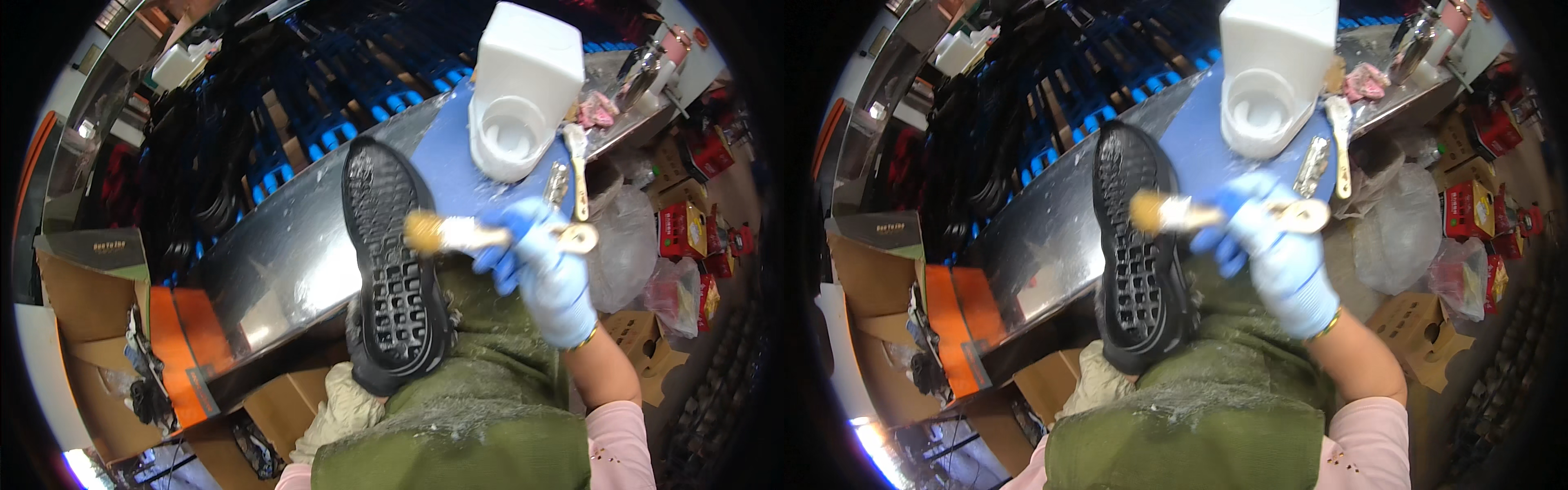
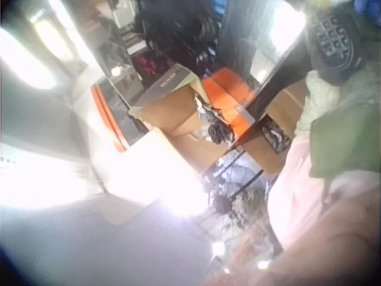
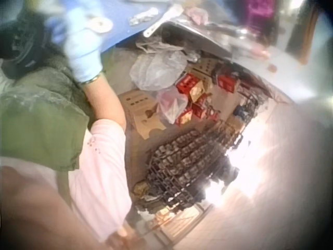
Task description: The person applies a white adhesive to the soles of black shoes using a brush. They repeatedly dip the brush into a container and spread the glue across the tread patterns of multiple shoes on a conveyor belt.
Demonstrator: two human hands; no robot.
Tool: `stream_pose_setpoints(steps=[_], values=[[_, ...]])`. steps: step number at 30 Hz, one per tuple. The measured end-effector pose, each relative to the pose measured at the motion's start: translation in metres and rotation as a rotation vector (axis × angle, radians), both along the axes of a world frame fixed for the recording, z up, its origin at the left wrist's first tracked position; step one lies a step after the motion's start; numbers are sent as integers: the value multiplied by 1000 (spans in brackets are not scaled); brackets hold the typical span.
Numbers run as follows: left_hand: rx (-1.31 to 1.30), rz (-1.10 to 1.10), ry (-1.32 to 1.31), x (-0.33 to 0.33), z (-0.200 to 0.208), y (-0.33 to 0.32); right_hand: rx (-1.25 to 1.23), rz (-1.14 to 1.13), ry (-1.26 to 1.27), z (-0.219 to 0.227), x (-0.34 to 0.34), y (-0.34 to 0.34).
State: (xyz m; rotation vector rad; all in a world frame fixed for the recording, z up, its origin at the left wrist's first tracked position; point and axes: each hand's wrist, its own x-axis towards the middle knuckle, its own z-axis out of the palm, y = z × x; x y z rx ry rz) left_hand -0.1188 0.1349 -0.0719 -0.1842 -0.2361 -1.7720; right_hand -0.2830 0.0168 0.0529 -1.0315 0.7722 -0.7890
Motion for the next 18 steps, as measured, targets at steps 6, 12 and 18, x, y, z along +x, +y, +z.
stream_pose_setpoints(steps=[6,12,18], values=[[447,171,119,-11,13,40,-730,-225,258,2,-8,-111],[403,105,80,4,-3,50,-441,-323,175,4,-28,-121],[588,114,-110,12,30,44,205,51,-211,-40,-28,-76]])
